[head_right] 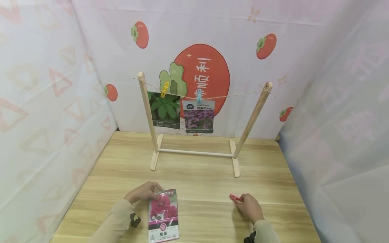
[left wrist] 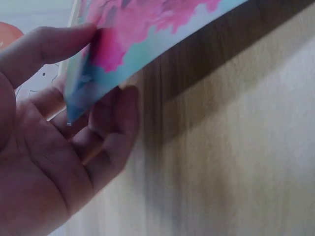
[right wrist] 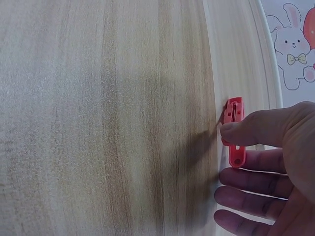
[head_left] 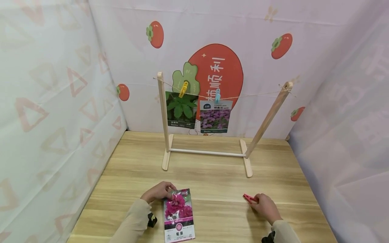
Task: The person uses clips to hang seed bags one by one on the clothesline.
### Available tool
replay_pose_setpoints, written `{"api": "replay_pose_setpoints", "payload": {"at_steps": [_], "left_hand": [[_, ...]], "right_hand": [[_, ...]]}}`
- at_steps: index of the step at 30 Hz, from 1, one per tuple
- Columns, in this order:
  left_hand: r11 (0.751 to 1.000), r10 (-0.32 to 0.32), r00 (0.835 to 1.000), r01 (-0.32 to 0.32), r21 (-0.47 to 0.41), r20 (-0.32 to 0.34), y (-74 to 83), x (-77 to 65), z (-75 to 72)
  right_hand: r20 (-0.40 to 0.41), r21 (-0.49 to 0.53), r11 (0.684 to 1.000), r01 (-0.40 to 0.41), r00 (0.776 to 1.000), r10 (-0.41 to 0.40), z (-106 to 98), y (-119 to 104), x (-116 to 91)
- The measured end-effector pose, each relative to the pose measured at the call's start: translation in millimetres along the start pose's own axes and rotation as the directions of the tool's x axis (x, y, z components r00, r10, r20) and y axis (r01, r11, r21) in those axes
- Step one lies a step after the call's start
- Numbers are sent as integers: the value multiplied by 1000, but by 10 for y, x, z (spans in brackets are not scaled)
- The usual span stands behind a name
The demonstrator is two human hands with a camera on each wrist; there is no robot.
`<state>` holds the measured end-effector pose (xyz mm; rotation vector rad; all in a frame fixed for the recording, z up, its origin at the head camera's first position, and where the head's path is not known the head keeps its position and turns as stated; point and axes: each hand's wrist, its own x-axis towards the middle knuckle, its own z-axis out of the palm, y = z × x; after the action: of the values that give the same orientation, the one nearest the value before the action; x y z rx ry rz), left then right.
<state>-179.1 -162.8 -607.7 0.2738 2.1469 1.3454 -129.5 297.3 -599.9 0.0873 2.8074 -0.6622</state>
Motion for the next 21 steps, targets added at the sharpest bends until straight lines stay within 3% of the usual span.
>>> {"api": "replay_pose_setpoints", "payload": {"at_steps": [4, 12, 21], "left_hand": [[1000, -13, 999, 13, -4, -47, -40, -9, 0], [988, -80, 996, 75, -136, -34, -54, -8, -10], [985, -64, 995, 50, -165, -77, -80, -5, 1]], "right_hand": [[-10, -6, 1000, 8, 1000, -8, 7, -23, -12], [-15, -12, 1000, -3, 1000, 3, -6, -41, -12], [-33, 2, 1000, -14, 999, 14, -6, -31, 5]]}}
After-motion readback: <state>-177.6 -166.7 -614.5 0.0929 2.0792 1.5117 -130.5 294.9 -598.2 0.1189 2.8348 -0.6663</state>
